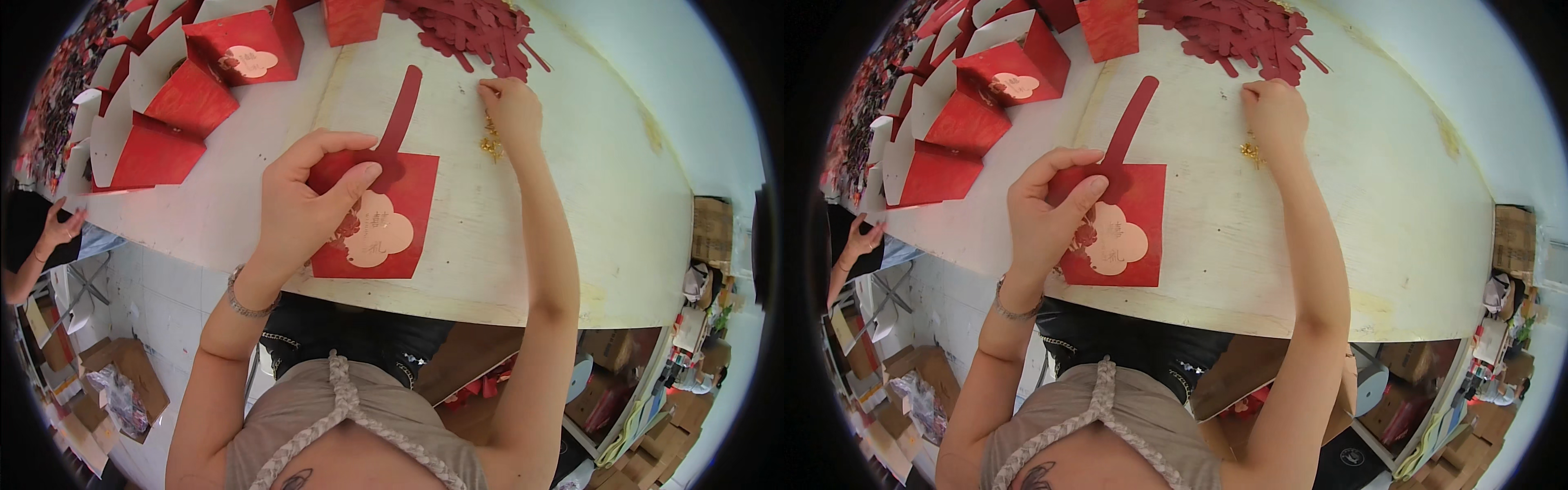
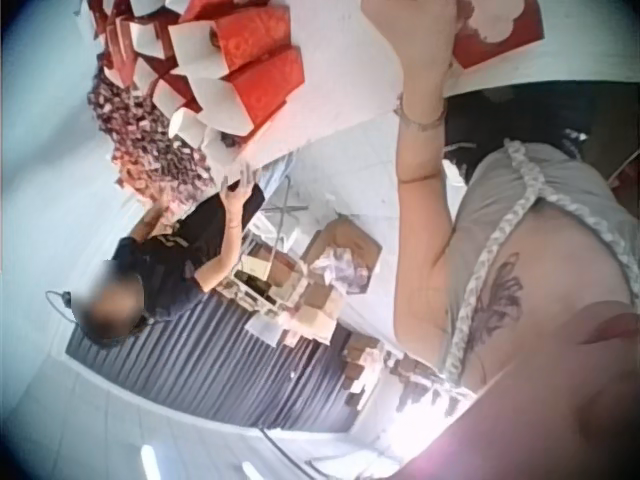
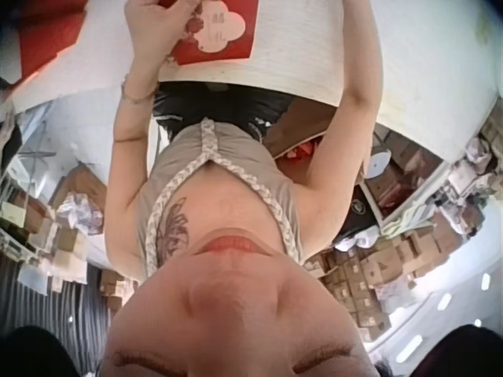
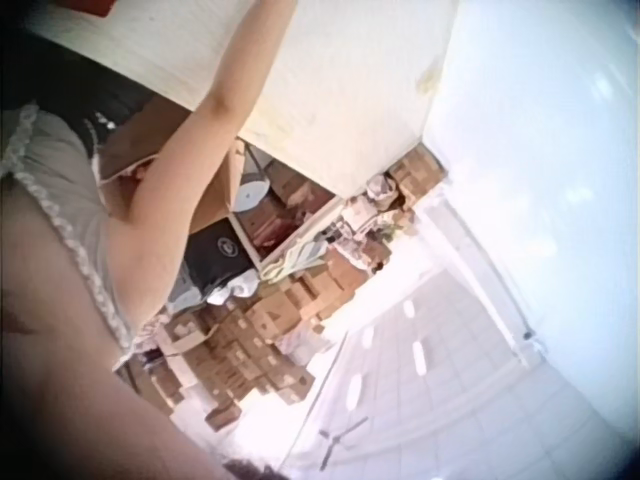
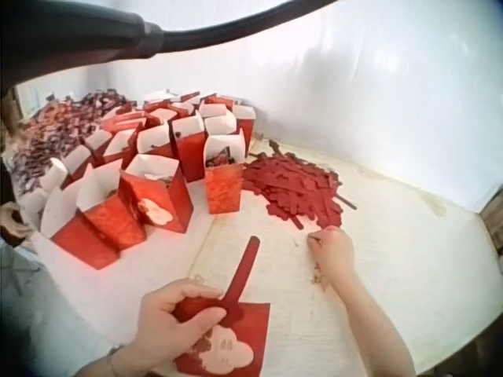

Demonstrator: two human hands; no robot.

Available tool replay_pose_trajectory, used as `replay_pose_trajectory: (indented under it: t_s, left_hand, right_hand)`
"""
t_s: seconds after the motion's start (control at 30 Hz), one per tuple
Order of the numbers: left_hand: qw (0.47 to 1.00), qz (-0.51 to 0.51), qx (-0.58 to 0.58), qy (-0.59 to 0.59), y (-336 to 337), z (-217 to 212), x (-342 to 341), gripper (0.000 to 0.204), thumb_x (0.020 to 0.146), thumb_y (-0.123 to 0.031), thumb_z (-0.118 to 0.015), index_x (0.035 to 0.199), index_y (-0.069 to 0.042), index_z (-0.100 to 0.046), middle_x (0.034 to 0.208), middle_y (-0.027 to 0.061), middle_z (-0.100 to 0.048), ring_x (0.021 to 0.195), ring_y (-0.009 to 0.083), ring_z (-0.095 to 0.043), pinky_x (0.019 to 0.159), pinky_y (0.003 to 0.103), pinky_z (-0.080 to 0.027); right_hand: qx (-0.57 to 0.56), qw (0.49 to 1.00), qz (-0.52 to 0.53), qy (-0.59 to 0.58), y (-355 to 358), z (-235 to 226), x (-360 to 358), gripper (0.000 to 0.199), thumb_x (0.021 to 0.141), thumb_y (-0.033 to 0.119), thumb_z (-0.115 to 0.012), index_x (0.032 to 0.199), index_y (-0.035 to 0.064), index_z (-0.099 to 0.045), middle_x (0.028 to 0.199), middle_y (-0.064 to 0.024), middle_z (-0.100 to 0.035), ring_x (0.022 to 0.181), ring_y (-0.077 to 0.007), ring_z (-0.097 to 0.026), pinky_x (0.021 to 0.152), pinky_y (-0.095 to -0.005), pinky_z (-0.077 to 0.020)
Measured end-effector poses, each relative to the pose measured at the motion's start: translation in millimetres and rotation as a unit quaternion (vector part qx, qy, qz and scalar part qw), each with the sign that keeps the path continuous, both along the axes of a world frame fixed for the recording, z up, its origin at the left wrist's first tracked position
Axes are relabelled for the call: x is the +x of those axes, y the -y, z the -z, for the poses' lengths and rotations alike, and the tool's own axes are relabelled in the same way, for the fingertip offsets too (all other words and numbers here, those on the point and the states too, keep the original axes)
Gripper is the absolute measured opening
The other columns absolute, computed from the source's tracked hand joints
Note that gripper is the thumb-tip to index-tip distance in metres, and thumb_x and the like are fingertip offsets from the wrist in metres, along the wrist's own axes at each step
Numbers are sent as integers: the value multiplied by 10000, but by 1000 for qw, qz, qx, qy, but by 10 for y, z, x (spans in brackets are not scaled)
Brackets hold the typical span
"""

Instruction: The person assembles small red paper boxes by folding flaps and inserting a gold decorative piece into each. The person places each completed box into a cardboard container. The workspace contains stacks of red paper pieces and gold decorations.

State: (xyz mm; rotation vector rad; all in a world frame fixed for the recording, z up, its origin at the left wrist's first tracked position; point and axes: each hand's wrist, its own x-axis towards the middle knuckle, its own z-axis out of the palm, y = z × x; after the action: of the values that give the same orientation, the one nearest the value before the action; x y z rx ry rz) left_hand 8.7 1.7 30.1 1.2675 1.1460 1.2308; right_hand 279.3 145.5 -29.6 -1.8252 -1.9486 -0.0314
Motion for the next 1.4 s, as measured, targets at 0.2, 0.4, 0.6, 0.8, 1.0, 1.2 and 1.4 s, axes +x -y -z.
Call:
replay_pose_trajectory:
  t_s: [0.2,0.4,0.6,0.8,1.0,1.2,1.4]
  left_hand:
    - [990,-14,130,-62,58,95,-45,132,861,13,-594,985,-5,-635,845,22,-610,644,59,-564,585,193,-453]
    - [944,-33,313,-94,91,287,-35,152,854,24,-592,994,-17,-636,830,64,-608,650,114,-565,554,214,-436]
    - [946,-23,317,-62,168,257,7,139,853,16,-602,979,-32,-635,845,91,-621,658,149,-576,551,242,-452]
    - [925,1,372,-77,144,347,-73,140,826,11,-618,946,-60,-632,881,106,-638,672,174,-601,556,255,-477]
    - [911,8,404,-78,134,381,-81,145,792,-27,-653,926,-68,-613,873,106,-641,662,191,-619,542,267,-494]
    - [901,3,424,-90,129,468,-87,195,761,-26,-671,934,-69,-593,834,93,-650,664,207,-642,524,270,-499]
    - [909,-3,404,-97,197,406,-76,208,736,-48,-709,909,-72,-595,807,82,-663,649,205,-648,509,273,-494]
  right_hand:
    - [-19,926,37,-374,573,-533,-333,130,748,141,-705,868,95,-724,836,-43,-659,725,-172,-591,635,-268,-480]
    - [153,920,-291,-211,1666,-717,-1023,277,570,-7,-744,814,120,-715,826,24,-639,758,-192,-496,657,-277,-418]
    - [133,944,-197,-229,1787,-592,-1140,268,563,8,-752,777,164,-715,771,41,-506,830,-191,-438,735,-294,-319]
    - [96,941,-197,-259,1820,-635,-1137,252,557,18,-762,744,176,-703,767,47,-503,817,-183,-440,758,-305,-302]
    - [94,942,-199,-253,1805,-705,-1104,229,558,21,-761,714,173,-690,764,61,-517,809,-174,-441,758,-310,-287]
    - [54,960,-214,-174,1816,-854,-1077,196,597,47,-758,732,179,-705,768,65,-518,796,-163,-445,760,-322,-282]
    - [75,935,-121,-324,1833,-827,-1234,195,604,59,-788,748,142,-687,773,43,-544,825,-175,-492,811,-313,-311]
